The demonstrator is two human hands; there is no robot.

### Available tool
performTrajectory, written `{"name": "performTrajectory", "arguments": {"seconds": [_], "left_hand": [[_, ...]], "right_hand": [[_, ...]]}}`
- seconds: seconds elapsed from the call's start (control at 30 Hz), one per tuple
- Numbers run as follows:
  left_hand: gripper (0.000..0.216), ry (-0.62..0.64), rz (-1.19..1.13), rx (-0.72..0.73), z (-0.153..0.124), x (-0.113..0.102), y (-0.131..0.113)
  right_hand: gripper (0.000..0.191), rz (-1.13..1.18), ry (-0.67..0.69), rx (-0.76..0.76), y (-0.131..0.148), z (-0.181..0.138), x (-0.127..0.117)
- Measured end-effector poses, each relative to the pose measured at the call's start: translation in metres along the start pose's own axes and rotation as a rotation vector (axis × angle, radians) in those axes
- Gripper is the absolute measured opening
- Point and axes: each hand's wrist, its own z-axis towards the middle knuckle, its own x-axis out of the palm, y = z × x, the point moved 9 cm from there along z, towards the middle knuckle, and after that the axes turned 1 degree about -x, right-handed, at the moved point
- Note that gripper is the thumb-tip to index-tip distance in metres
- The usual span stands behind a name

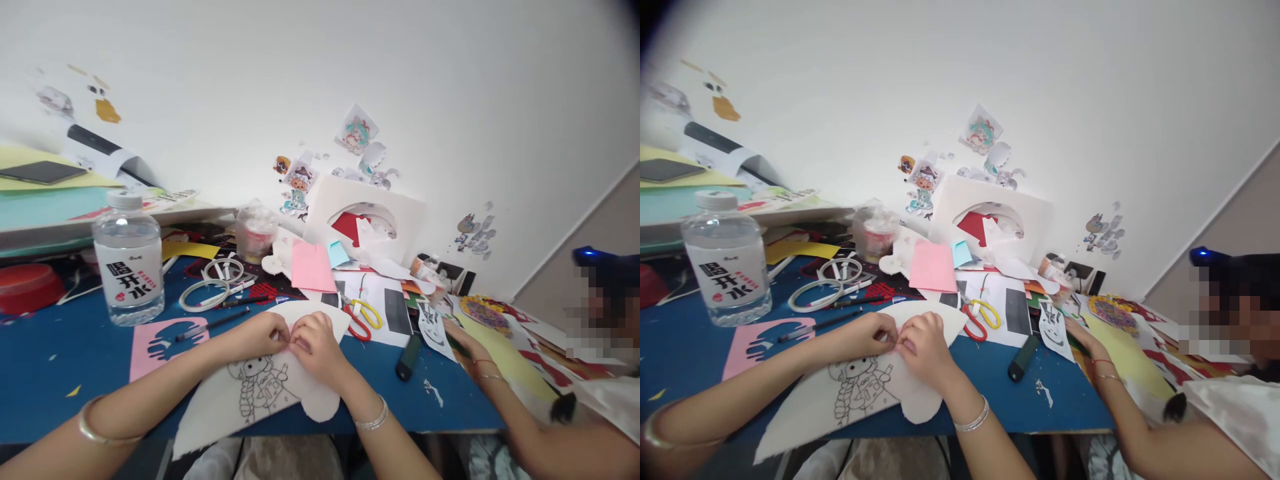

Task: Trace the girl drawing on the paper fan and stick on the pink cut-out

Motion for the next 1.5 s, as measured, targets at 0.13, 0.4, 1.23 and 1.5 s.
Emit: {"name": "performTrajectory", "arguments": {"seconds": [0.13,0.4,1.23,1.5], "left_hand": [[0.016,0.002,0.009,-0.012,0.000,0.001,0.000],[0.018,0.000,0.017,-0.039,-0.002,-0.002,-0.006],[0.018,-0.037,0.019,-0.093,0.000,-0.004,-0.004],[0.024,0.016,-0.003,-0.071,-0.004,-0.004,0.004]], "right_hand": [[0.015,-0.034,-0.002,0.002,0.000,0.000,0.000],[0.014,-0.060,-0.001,-0.002,0.001,0.001,0.000],[0.014,0.039,-0.027,0.131,-0.013,0.002,-0.002],[0.011,0.106,0.070,0.079,-0.009,-0.003,-0.002]]}}
